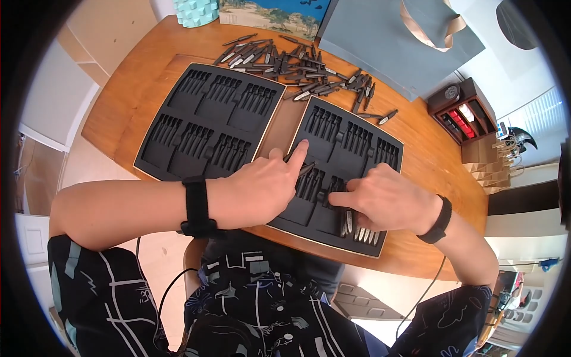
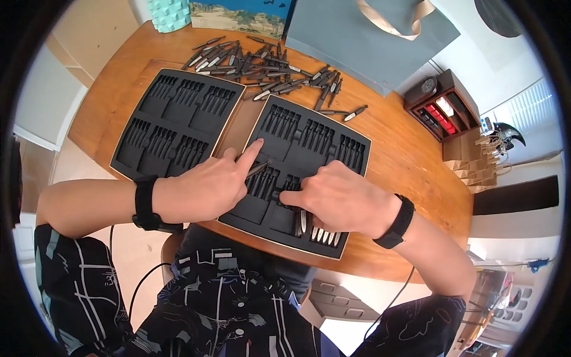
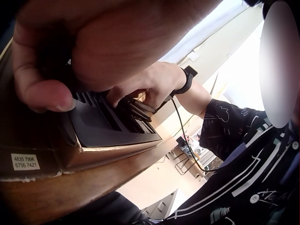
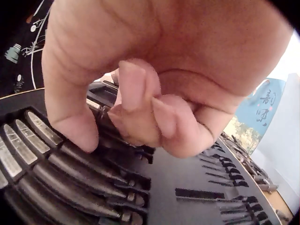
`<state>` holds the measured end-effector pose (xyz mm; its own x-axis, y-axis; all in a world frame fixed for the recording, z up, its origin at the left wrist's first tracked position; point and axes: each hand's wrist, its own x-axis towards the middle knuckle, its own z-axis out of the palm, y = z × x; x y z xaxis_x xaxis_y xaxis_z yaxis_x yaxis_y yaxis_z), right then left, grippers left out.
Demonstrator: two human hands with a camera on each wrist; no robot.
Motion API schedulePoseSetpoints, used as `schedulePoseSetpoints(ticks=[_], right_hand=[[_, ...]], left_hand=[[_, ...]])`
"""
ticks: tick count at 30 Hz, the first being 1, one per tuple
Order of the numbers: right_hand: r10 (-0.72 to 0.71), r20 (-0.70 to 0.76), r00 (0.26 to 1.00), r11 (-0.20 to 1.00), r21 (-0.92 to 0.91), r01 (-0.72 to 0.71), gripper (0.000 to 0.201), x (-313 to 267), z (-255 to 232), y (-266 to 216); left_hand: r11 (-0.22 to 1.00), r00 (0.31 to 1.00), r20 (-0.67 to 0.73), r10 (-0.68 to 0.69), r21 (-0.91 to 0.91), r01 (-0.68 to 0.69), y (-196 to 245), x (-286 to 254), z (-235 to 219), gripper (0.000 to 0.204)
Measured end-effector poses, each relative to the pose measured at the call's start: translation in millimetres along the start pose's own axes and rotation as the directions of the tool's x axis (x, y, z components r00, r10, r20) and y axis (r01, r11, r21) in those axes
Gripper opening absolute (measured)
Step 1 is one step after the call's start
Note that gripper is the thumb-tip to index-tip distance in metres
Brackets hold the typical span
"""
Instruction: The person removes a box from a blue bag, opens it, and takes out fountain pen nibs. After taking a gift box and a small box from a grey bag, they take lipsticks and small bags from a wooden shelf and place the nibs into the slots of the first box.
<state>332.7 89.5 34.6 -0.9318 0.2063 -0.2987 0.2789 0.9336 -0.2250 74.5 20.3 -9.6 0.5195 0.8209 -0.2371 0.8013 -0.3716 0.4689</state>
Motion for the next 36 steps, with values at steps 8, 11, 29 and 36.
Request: schedulePoseSetpoints(ticks=[8,11,29,36], right_hand=[[-0.020,0.073,0.997,0.985,-0.168,0.033,0.027,2,-2,-8],[-0.053,0.034,0.998,0.985,-0.162,0.058,0.023,0,0,-7],[0.555,-0.194,0.809,0.781,0.454,-0.428,0.029,16,-52,80],[0.742,-0.028,0.670,0.570,0.551,-0.609,0.032,50,-43,124]], left_hand=[[1.000,1.000,-0.010,0.015,-0.022,-0.015,0,-1,-3,0.079],[1.000,1.000,0.003,0.001,-0.026,-0.001,-1,-1,0,0.079],[0.936,0.966,-0.257,-0.022,-0.345,-0.071,-28,22,-27,0.052],[0.714,0.980,0.060,-0.191,-0.676,0.180,-28,146,-86,0.069]])
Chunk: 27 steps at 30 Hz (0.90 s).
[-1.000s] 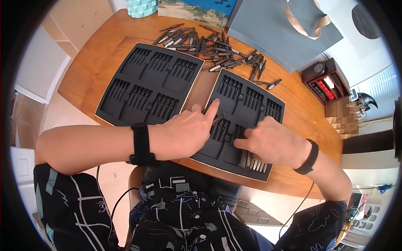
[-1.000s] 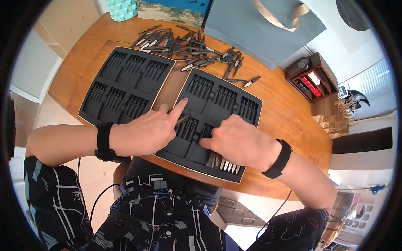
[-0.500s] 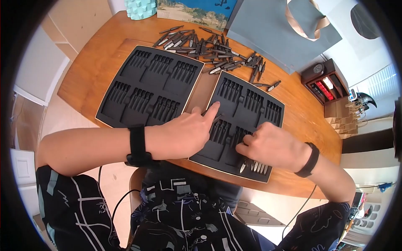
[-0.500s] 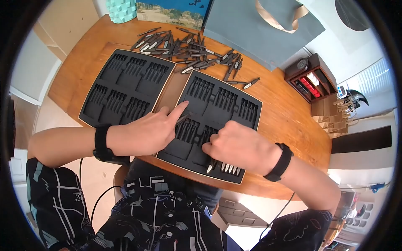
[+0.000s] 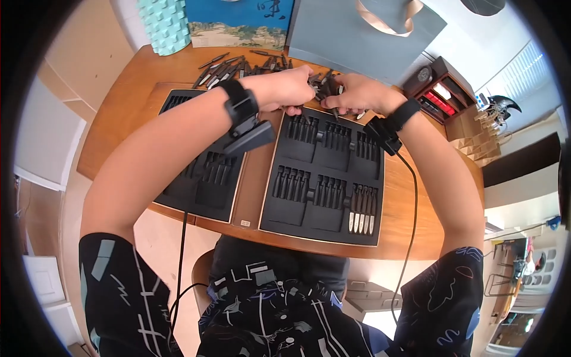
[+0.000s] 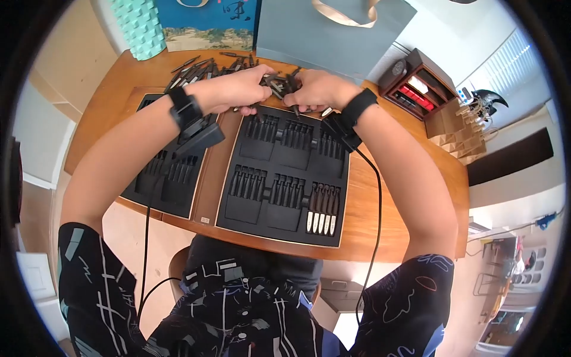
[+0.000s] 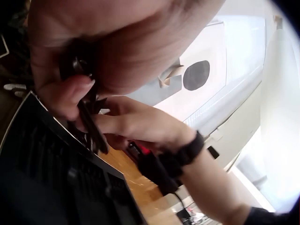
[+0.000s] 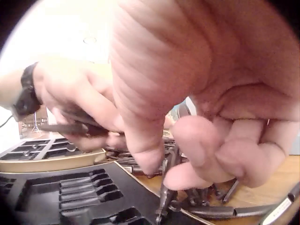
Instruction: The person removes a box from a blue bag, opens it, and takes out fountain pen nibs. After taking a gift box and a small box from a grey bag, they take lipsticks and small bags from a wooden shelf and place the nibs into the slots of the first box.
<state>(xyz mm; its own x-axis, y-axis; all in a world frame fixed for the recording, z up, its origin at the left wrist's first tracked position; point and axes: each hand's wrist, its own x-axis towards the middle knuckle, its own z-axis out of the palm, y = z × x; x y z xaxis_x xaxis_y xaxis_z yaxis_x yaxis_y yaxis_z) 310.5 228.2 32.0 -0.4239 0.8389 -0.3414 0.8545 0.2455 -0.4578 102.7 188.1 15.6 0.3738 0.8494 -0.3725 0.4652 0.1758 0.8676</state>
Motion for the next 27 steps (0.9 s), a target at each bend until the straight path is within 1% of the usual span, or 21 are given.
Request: schedulePoseSetpoints(ticks=[1,2,3,4,5,6,7,8,9,10,11,12,14,16,18,20,22,24,27], right_hand=[[0.015,-0.052,0.999,0.999,0.048,-0.012,0.030,-10,3,-1],[0.023,-0.050,0.998,0.999,0.043,-0.021,0.030,-22,7,4],[-0.171,-0.180,0.969,0.978,-0.152,0.144,0.027,-37,10,13],[-0.376,-0.262,0.889,0.893,-0.358,0.273,0.028,-54,13,23],[-0.540,-0.153,0.828,0.794,-0.419,0.440,0.032,-75,14,32],[-0.679,-0.034,0.733,0.663,-0.457,0.593,0.037,-98,15,34],[-0.636,0.075,0.768,0.701,-0.359,0.616,0.038,-123,18,25],[-0.593,0.189,0.783,0.740,-0.256,0.622,0.040,-145,22,18],[-0.588,0.192,0.786,0.744,-0.253,0.618,0.040,-158,32,19],[-0.569,0.234,0.788,0.743,-0.265,0.615,0.040,-168,42,21],[-0.548,0.274,0.791,0.742,-0.278,0.610,0.041,-172,47,23],[-0.544,0.270,0.795,0.746,-0.278,0.605,0.041,-173,49,25],[-0.536,0.251,0.806,0.728,-0.345,0.592,0.042,-174,54,25],[-0.527,0.274,0.804,0.720,-0.358,0.594,0.040,-172,55,21],[-0.520,0.294,0.802,0.709,-0.375,0.597,0.039,-169,56,18],[-0.527,0.335,0.781,0.684,-0.378,0.624,0.037,-164,57,16],[-0.525,0.340,0.780,0.686,-0.374,0.624,0.036,-164,54,18],[-0.514,0.347,0.784,0.693,-0.370,0.619,0.035,-164,51,17],[-0.512,0.362,0.780,0.684,-0.377,0.624,0.033,-167,48,16]], left_hand=[[0.998,1.000,-0.017,0.000,0.055,0.001,2,10,0,0.071],[0.994,0.999,-0.034,-0.001,0.109,0.005,6,13,3,0.073],[0.995,1.000,-0.029,0.003,0.103,0.000,7,14,3,0.073],[0.991,0.999,-0.040,0.020,0.134,-0.015,12,7,3,0.073],[0.986,0.998,-0.049,0.038,0.167,-0.029,14,3,4,0.073],[0.986,0.998,-0.042,0.040,0.165,-0.033,8,1,5,0.073],[0.853,0.958,-0.130,0.256,0.496,-0.161,-2,-1,7,0.071],[0.600,0.869,-0.136,0.475,0.772,-0.207,-9,-4,12,0.069],[0.632,0.895,-0.077,0.440,0.734,-0.248,-3,-19,20,0.067],[0.661,0.913,-0.014,0.408,0.694,-0.285,4,-37,28,0.065],[0.585,0.884,0.058,0.464,0.730,-0.355,1,-49,37,0.064],[0.501,0.877,0.120,0.464,0.782,-0.372,-6,-55,46,0.068],[0.364,0.841,0.161,0.517,0.848,-0.386,-27,-69,63,0.076],[0.257,0.849,0.261,0.460,0.876,-0.409,-45,-79,68,0.086],[0.175,0.842,0.352,0.410,0.875,-0.451,-60,-82,65,0.091],[0.200,0.839,0.351,0.416,0.865,-0.461,-71,-80,65,0.094],[0.227,0.838,0.348,0.420,0.854,-0.468,-78,-79,64,0.097],[0.209,0.823,0.372,0.430,0.845,-0.491,-80,-77,63,0.100],[0.186,0.826,0.364,0.430,0.860,-0.475,-79,-79,65,0.101]])
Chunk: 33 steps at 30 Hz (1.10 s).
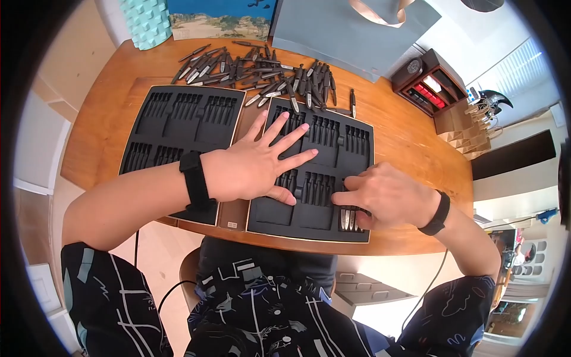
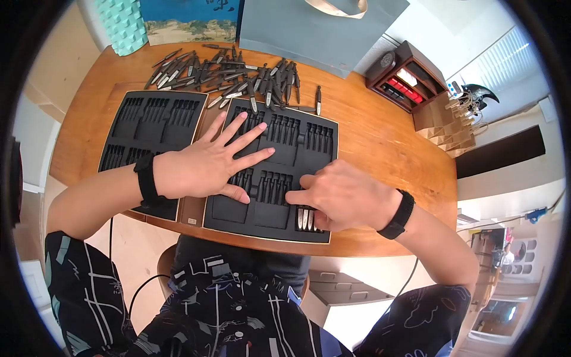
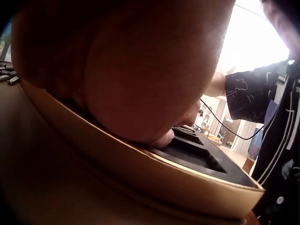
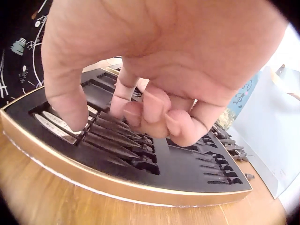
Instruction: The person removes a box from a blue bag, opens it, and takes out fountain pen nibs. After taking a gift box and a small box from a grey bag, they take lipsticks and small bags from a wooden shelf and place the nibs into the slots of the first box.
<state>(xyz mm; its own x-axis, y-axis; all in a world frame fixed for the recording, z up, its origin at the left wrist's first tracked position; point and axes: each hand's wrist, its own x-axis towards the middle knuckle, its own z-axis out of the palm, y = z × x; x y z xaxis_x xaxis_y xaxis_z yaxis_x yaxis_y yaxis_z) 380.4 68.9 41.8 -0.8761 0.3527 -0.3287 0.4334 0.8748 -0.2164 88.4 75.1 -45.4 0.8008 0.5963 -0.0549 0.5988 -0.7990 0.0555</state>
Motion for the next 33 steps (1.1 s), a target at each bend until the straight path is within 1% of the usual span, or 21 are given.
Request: schedulePoseSetpoints(ticks=[3,8,15,17,21,23,27,33], right_hand=[[-0.031,-0.019,0.999,0.999,-0.023,0.030,0.032,2,1,1],[-0.053,-0.004,0.999,0.998,-0.015,0.053,0.033,-1,1,5],[-0.022,-0.038,0.999,0.999,0.032,0.023,0.035,-5,2,4],[-0.030,-0.006,1.000,1.000,0.003,0.030,0.036,-3,1,4],[-0.049,0.001,0.999,0.999,0.012,0.049,0.036,1,-1,5],[-0.037,0.036,0.999,0.999,0.003,0.037,0.035,0,-1,7],[-0.011,0.051,0.999,1.000,-0.008,0.011,0.035,-6,-3,5],[0.029,0.105,0.994,0.998,-0.058,-0.023,0.034,-8,-3,4]], left_hand=[[1.000,1.000,-0.020,0.010,-0.018,-0.010,-2,0,4,0.101],[1.000,1.000,0.002,0.004,-0.030,-0.004,-1,0,0,0.101],[0.999,1.000,0.001,0.004,-0.042,-0.003,-2,-1,0,0.101],[0.999,1.000,-0.006,0.007,-0.049,-0.007,-2,-1,1,0.100],[0.997,1.000,0.007,0.003,-0.083,-0.002,-2,-1,-2,0.100],[0.997,1.000,-0.002,0.004,-0.079,-0.004,-3,-1,0,0.100],[0.998,1.000,-0.025,0.011,-0.067,-0.013,-3,-1,2,0.100],[0.998,1.000,-0.020,0.013,-0.066,-0.014,-3,-1,1,0.100]])
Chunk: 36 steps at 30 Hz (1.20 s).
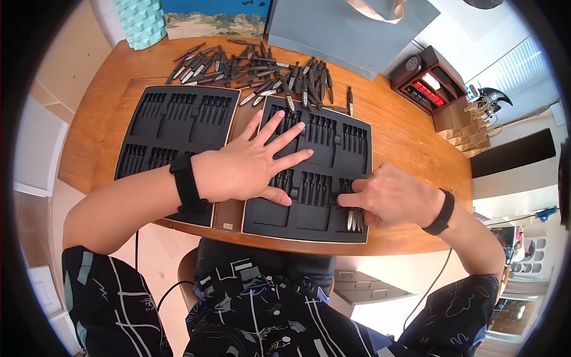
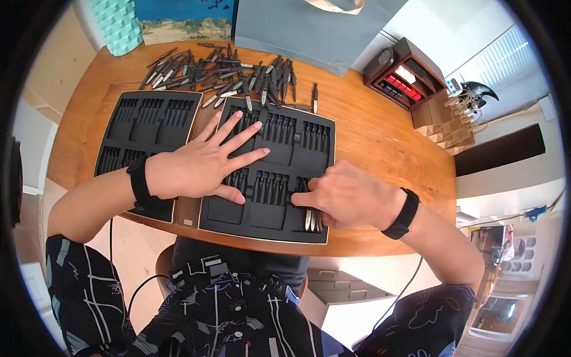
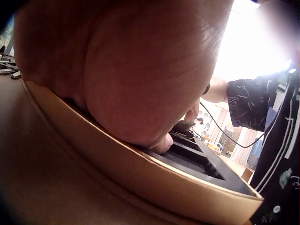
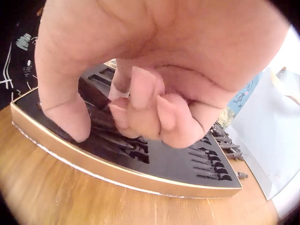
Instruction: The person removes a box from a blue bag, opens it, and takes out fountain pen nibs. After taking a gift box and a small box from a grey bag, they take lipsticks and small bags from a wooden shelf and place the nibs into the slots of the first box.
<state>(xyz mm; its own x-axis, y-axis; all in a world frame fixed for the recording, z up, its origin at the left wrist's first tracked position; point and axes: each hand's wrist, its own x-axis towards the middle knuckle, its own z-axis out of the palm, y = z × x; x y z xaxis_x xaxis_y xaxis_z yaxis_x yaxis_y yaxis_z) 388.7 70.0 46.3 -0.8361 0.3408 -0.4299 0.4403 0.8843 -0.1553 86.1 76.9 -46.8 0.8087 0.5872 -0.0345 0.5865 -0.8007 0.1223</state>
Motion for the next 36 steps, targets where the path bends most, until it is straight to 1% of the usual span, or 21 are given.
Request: schedulePoseSetpoints(ticks=[2,6,8,10,12,24,26,30,32,36], right_hand=[[-0.005,0.015,1.000,0.998,-0.062,0.006,0.035,0,-2,-1],[-0.024,0.001,1.000,0.996,-0.083,0.024,0.038,1,1,0],[-0.056,-0.086,0.995,0.991,-0.128,0.045,0.031,-2,6,2],[-0.055,-0.079,0.995,0.990,-0.136,0.044,0.030,-3,8,2],[-0.046,-0.074,0.996,0.989,-0.144,0.035,0.030,-4,8,2],[-0.059,0.031,0.998,0.969,-0.236,0.065,0.029,-1,4,-4],[-0.046,0.115,0.992,0.960,-0.270,0.076,0.026,1,1,-5],[-0.059,0.119,0.991,0.942,-0.321,0.095,0.021,-2,-1,-10],[-0.062,0.135,0.989,0.920,-0.377,0.110,0.016,-2,-5,-14],[-0.079,0.171,0.982,0.911,-0.388,0.141,0.016,4,-5,-16]], left_hand=[[1.000,1.000,0.001,-0.001,-0.005,0.001,0,0,-1,0.100],[1.000,1.000,0.022,-0.014,0.000,0.014,2,0,-3,0.100],[1.000,1.000,0.005,-0.007,-0.002,0.007,-1,0,-1,0.100],[1.000,1.000,-0.012,0.003,-0.007,-0.003,0,-1,1,0.100],[1.000,1.000,0.010,-0.012,-0.023,0.012,1,-1,-1,0.100],[0.999,0.999,-0.049,0.009,-0.035,-0.011,-1,-1,3,0.099],[0.999,0.998,-0.055,0.010,-0.034,-0.011,-2,-1,4,0.099],[0.999,0.998,-0.058,0.008,-0.041,-0.011,-1,-1,5,0.099],[0.999,0.998,-0.061,0.008,-0.044,-0.011,-2,-1,5,0.099],[0.998,0.998,-0.061,0.005,-0.056,-0.009,-1,-1,4,0.098]])
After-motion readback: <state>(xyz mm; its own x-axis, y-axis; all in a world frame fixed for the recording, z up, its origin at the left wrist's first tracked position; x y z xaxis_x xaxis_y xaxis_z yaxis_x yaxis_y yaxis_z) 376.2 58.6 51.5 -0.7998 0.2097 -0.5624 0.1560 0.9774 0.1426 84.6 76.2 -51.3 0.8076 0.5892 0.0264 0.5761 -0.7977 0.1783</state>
